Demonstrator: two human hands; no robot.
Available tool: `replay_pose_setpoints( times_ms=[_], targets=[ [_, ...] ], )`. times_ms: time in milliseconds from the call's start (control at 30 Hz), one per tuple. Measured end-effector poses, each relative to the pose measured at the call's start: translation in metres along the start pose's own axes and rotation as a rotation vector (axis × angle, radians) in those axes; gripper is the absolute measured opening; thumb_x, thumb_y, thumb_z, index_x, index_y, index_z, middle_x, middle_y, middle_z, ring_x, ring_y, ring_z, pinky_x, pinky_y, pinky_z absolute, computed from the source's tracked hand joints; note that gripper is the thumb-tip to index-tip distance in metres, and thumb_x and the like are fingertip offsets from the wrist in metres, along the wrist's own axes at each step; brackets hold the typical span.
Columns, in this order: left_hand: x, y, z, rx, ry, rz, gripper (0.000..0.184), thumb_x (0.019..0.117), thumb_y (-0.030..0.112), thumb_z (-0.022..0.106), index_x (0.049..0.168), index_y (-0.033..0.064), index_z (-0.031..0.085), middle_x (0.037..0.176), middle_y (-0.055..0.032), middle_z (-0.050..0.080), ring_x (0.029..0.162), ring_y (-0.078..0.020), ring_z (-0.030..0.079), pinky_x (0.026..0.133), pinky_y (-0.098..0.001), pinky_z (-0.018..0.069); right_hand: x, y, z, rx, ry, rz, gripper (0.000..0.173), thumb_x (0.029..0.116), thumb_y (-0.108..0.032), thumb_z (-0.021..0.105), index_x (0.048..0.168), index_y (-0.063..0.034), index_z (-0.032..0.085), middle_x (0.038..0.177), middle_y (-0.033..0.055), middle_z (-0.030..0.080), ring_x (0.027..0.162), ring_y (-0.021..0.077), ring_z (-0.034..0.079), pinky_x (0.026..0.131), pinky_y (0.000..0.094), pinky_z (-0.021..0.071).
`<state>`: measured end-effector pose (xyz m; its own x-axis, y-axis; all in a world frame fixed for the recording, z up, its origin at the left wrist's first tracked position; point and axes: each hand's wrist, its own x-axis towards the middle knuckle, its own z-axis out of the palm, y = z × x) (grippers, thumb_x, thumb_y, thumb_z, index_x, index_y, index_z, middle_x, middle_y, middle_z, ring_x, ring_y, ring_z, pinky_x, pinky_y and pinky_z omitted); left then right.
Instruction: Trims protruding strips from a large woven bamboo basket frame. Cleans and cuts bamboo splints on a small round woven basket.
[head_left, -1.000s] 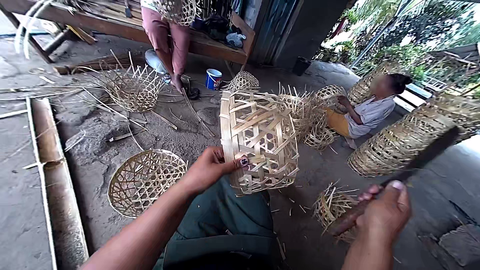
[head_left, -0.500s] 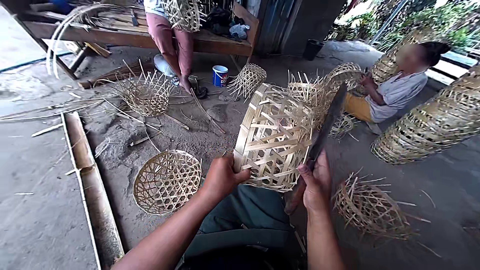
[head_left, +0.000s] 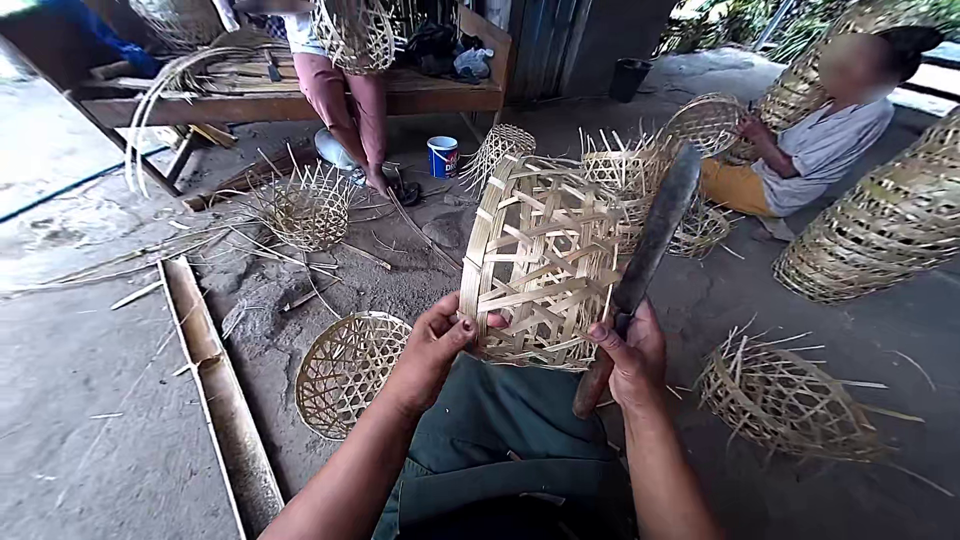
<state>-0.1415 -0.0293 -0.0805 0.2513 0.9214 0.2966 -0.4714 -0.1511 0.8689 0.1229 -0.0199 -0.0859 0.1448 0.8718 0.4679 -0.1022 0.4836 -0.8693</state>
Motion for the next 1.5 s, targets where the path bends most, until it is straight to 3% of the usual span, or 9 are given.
replay_pose_setpoints(
  times_ms=[100, 633, 767, 867, 933, 1133, 1300, 1367, 1500],
  targets=[
    [0.004, 0.014, 0.011, 0.006, 0.199, -0.149, 0.011, 0.1026, 0.009, 0.059, 0.101, 0.0003, 0.067, 0.086, -0.0109, 0.076, 0.079, -0.0171, 0.074, 0.079, -0.0339, 0.0621, 0.002, 0.001, 0.007, 0.009, -0.013, 0.027, 0.092, 0.0754, -0.030, 0.089, 0.148, -0.0035, 0.038, 0.087, -0.0067, 0.057, 0.074, 0.0021, 0.058, 0.071, 0.0162, 0.0531],
    [0.014, 0.031, -0.010, 0.293, -0.239, -0.336, 0.014, 0.0851, 0.006, 0.080, 0.096, 0.0083, 0.072, 0.087, 0.0007, 0.074, 0.083, -0.0085, 0.070, 0.083, -0.0285, 0.0589, 0.029, 0.011, -0.016, 0.125, -0.307, 0.166, 0.085, 0.0652, -0.036, 0.096, 0.137, -0.0195, 0.053, 0.083, -0.0138, 0.061, 0.070, -0.0043, 0.059, 0.068, 0.0131, 0.0547],
    [0.013, 0.028, -0.001, 0.235, -0.079, -0.235, 0.004, 0.0914, 0.007, 0.075, 0.095, 0.0044, 0.075, 0.088, -0.0034, 0.076, 0.084, -0.0113, 0.072, 0.083, -0.0306, 0.0613, 0.025, 0.006, -0.011, -0.078, -0.125, -0.020, 0.077, 0.0852, -0.034, 0.082, 0.149, -0.0105, 0.046, 0.086, -0.0080, 0.058, 0.070, 0.0017, 0.057, 0.067, 0.0177, 0.0529],
    [0.017, 0.032, 0.006, 0.155, 0.090, -0.192, 0.005, 0.0925, 0.004, 0.073, 0.096, 0.0004, 0.073, 0.089, -0.0086, 0.076, 0.084, -0.0160, 0.074, 0.083, -0.0341, 0.0626, 0.013, -0.019, -0.005, -0.132, -0.060, -0.078, 0.056, 0.1098, -0.041, 0.041, 0.154, -0.0076, 0.043, 0.079, -0.0046, 0.059, 0.064, 0.0066, 0.055, 0.061, 0.0234, 0.0519],
    [0.020, 0.034, 0.009, 0.108, 0.161, -0.201, 0.005, 0.0930, 0.002, 0.071, 0.097, -0.0007, 0.073, 0.089, -0.0105, 0.075, 0.083, -0.0174, 0.073, 0.081, -0.0345, 0.0629, 0.001, -0.039, 0.001, 0.007, -0.161, 0.023, 0.062, 0.1099, -0.050, 0.031, 0.151, -0.0066, 0.047, 0.076, -0.0032, 0.059, 0.060, 0.0068, 0.053, 0.058, 0.0232, 0.0496],
    [0.020, 0.031, 0.025, 0.135, 0.058, -0.180, 0.005, 0.0912, 0.003, 0.074, 0.095, 0.0006, 0.075, 0.088, -0.0085, 0.075, 0.083, -0.0148, 0.073, 0.082, -0.0318, 0.0618, -0.009, -0.060, 0.015, 0.329, -0.538, 0.273, 0.041, 0.1077, -0.036, 0.051, 0.128, -0.0013, 0.061, 0.078, 0.0004, 0.063, 0.061, 0.0050, 0.056, 0.056, 0.0194, 0.0494],
    [0.020, 0.027, 0.035, 0.265, -0.020, -0.124, 0.009, 0.0905, 0.010, 0.077, 0.097, 0.0030, 0.075, 0.087, -0.0059, 0.076, 0.082, -0.0128, 0.073, 0.081, -0.0309, 0.0620, -0.003, -0.059, 0.013, 0.312, -0.520, 0.327, 0.034, 0.1076, -0.028, 0.053, 0.127, -0.0018, 0.062, 0.078, 0.0020, 0.063, 0.061, 0.0054, 0.057, 0.057, 0.0195, 0.0502],
    [0.021, 0.024, 0.036, 0.298, 0.000, -0.122, 0.011, 0.0906, 0.011, 0.078, 0.097, 0.0027, 0.074, 0.087, -0.0062, 0.076, 0.081, -0.0133, 0.073, 0.080, -0.0312, 0.0626, -0.009, -0.057, 0.017, 0.227, -0.445, 0.263, 0.030, 0.1089, -0.026, 0.050, 0.116, -0.0004, 0.064, 0.075, 0.0012, 0.062, 0.060, 0.0056, 0.056, 0.056, 0.0198, 0.0496],
    [0.020, 0.016, 0.037, 0.353, -0.021, -0.097, 0.014, 0.0964, 0.015, 0.072, 0.105, 0.0037, 0.072, 0.094, -0.0052, 0.076, 0.089, -0.0135, 0.074, 0.086, -0.0314, 0.0623, -0.020, -0.044, 0.023, -0.209, -0.318, -0.148, 0.035, 0.1071, -0.015, 0.053, 0.132, 0.0092, 0.061, 0.082, 0.0012, 0.065, 0.067, 0.0040, 0.058, 0.061, 0.0194, 0.0517]
  ],
)
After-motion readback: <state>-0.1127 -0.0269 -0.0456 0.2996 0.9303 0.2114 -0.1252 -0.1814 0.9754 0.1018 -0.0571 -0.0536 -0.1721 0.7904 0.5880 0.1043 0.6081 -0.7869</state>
